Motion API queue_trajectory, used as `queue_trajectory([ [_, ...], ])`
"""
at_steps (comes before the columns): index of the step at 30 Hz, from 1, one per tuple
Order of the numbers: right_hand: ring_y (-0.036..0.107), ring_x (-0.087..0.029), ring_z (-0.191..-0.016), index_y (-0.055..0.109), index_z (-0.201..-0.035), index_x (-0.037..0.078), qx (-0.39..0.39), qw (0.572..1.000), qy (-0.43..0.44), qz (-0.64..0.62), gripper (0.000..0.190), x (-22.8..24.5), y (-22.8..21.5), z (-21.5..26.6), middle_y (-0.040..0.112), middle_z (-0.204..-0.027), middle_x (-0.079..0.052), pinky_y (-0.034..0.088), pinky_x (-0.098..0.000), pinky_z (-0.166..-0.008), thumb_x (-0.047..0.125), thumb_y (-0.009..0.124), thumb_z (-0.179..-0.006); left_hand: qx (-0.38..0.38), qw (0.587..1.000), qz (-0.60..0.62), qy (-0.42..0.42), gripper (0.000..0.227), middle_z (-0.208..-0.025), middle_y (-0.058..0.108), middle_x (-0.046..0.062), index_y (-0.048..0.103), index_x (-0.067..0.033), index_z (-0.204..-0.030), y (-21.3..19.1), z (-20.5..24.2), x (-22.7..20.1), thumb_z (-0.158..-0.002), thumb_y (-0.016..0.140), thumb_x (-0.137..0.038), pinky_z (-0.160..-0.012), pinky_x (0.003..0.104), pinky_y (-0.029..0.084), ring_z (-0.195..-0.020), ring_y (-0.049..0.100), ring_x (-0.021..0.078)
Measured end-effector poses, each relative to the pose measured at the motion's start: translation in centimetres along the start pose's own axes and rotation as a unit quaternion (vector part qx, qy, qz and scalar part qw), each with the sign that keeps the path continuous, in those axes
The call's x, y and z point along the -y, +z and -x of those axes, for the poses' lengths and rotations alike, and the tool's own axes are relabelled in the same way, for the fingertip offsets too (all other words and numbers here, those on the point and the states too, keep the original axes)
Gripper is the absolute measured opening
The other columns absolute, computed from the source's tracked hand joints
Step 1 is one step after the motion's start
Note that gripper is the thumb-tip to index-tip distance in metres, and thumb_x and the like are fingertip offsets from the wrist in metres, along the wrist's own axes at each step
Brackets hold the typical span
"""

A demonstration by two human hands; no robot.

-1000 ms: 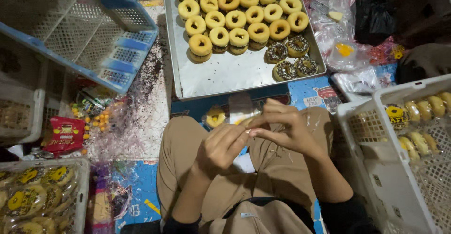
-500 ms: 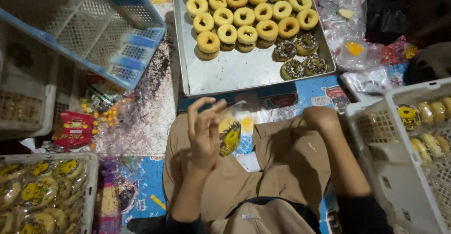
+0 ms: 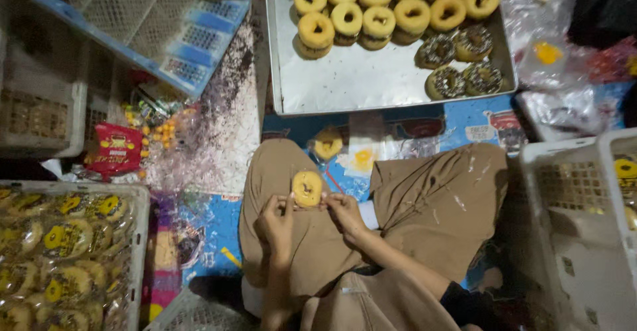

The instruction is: The person sits on the floor and repeatedly picks doughnuts from a metal tray, places them into clear plastic bags, and then places the sealed bags into a white crate. The person handles both plain and chocolate-sprinkled doughnuts.

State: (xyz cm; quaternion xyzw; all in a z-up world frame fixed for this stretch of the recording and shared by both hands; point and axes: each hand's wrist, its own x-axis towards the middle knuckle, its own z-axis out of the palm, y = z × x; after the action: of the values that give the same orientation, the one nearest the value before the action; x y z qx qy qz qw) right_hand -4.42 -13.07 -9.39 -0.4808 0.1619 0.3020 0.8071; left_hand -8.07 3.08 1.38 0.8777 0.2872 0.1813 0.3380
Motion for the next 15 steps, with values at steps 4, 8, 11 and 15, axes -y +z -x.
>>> queue_trajectory([
  [4,0.058,-0.011,-0.079,0.054,-0.122,0.008,-0.053,0.996,-0.013,-0.077,0.035,-0.9,-0.2,-1.6,0.064,-0.099,-0.002,0.048,-0.0257,-0.064,0.018,0.074,-0.095,0.047,0.994,0.083,-0.047,0.032,-0.073,0.070,0.007,0.065,-0.0067,-0.083,1.9,-1.3,0.5,-0.090,0.080,-0.035,-0.058,0.031,0.053,-0.066,0.073,0.0172],
  [8,0.068,-0.011,-0.091,0.041,-0.134,0.010,-0.108,0.984,-0.115,-0.084,0.062,2.4,0.7,-7.5,0.067,-0.108,-0.006,0.058,-0.0262,-0.075,0.014,0.077,-0.083,0.130,0.986,0.100,0.016,0.037,-0.076,0.074,0.009,0.068,-0.0052,-0.086,9.3,-8.0,0.1,-0.078,0.087,-0.036,-0.061,0.035,0.053,-0.068,0.072,0.0228],
  [11,0.052,-0.014,-0.085,0.043,-0.144,0.005,-0.215,0.957,-0.194,-0.019,0.070,1.7,0.7,-11.5,0.051,-0.099,-0.008,0.051,-0.0286,-0.076,0.009,0.087,-0.089,0.296,0.953,-0.038,0.048,0.071,-0.084,0.074,0.021,0.069,0.0049,-0.090,16.2,-13.3,1.8,-0.075,0.082,-0.063,-0.070,0.039,0.054,-0.078,0.074,0.0304],
  [15,0.058,-0.018,-0.101,0.037,-0.142,0.007,-0.320,0.919,-0.227,0.044,0.082,-0.7,0.6,-14.0,0.051,-0.118,-0.009,0.055,-0.0326,-0.084,0.006,0.087,-0.077,0.517,0.846,-0.119,0.039,0.102,-0.107,0.070,0.030,0.075,0.0063,-0.107,21.7,-15.7,4.7,-0.079,0.066,-0.091,-0.086,0.039,0.050,-0.101,0.068,0.0347],
])
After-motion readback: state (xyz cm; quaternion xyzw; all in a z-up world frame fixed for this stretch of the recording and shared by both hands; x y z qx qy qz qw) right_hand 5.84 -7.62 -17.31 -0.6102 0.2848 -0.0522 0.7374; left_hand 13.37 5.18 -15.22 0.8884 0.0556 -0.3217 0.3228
